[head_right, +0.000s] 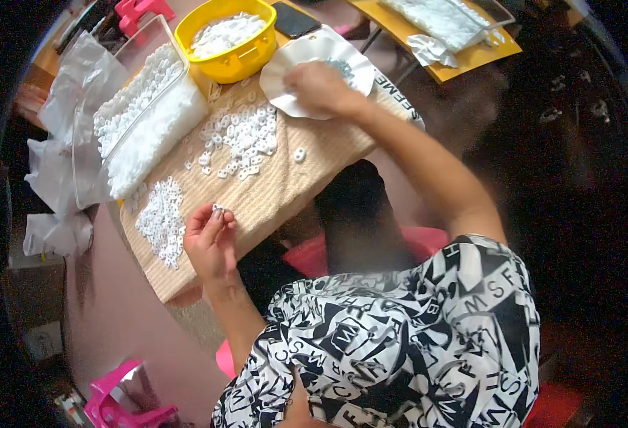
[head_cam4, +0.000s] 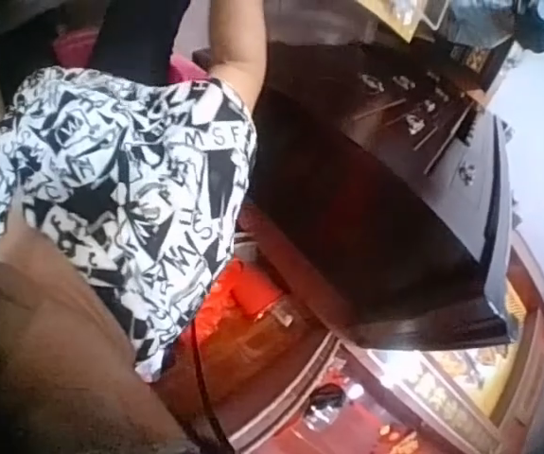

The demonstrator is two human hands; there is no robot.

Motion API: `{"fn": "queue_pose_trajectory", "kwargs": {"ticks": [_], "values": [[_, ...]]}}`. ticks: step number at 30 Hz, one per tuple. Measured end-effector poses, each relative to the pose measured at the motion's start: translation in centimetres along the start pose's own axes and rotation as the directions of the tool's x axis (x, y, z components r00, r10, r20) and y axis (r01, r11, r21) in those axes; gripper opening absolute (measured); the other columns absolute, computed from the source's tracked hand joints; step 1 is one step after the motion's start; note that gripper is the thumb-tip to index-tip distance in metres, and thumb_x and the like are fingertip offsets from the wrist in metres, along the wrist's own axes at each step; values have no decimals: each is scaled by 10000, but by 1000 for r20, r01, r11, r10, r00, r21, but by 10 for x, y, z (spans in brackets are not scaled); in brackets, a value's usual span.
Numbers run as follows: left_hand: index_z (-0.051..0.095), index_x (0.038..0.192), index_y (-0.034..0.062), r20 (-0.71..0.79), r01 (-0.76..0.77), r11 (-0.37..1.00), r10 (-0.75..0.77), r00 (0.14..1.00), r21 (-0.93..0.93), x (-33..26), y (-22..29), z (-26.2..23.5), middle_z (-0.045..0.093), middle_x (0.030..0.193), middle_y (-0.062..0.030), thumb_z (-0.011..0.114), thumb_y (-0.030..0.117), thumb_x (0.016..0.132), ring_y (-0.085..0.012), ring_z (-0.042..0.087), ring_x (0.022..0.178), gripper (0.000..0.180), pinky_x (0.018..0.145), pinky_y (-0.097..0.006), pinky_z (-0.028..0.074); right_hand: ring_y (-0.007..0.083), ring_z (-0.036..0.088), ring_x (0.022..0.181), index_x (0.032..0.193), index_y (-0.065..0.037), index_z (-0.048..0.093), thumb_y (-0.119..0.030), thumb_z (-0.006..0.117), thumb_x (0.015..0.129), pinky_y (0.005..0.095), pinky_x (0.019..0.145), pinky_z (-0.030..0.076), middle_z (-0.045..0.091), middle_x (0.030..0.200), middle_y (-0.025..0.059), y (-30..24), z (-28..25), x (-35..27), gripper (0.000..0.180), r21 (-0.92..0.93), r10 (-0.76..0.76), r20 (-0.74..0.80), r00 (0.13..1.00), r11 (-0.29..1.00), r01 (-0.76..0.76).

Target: Manual assembly of small metal components into plastic housings.

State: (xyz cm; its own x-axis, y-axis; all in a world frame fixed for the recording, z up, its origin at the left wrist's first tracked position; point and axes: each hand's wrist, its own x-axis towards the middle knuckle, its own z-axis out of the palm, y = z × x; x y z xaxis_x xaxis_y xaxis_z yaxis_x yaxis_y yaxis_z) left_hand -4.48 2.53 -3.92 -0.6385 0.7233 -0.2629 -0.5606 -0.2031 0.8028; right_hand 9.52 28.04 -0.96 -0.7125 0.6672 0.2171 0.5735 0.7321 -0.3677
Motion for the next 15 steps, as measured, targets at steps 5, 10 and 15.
{"fn": "queue_pose_trajectory", "kwargs": {"ticks": [5, 10, 15], "values": [[561, 934, -50, 79, 0, 991, -11, 997, 136, -9, -2, 9, 573, 741, -85, 547, -54, 739, -152, 573, 631, 195, 557, -235, 470, 337, 575, 778, 769, -45, 620, -110, 531, 645, 401, 716, 450, 598, 789, 182, 44, 4, 13, 166, -53, 3, 26, 1000, 999, -2], [601, 913, -48, 98, -167, 917, 141, 985, 363, -9, 10, -7, 596, 735, -61, 555, -25, 738, -98, 560, 639, 182, 570, -193, 439, 364, 540, 811, 776, 6, 552, -14, 508, 684, 400, 726, 427, 551, 816, 208, 3, -9, -2, 104, -245, -47, 47, 998, 968, 57], [609, 850, -38, -112, -371, 770, 491, 864, 518, 15, 43, -42, 579, 710, -38, 579, -18, 719, -83, 519, 622, 136, 569, -193, 408, 365, 524, 815, 768, 26, 494, 22, 483, 685, 397, 727, 411, 530, 802, 220, -4, -6, -6, 85, -340, -106, 61, 992, 933, 121]]}}
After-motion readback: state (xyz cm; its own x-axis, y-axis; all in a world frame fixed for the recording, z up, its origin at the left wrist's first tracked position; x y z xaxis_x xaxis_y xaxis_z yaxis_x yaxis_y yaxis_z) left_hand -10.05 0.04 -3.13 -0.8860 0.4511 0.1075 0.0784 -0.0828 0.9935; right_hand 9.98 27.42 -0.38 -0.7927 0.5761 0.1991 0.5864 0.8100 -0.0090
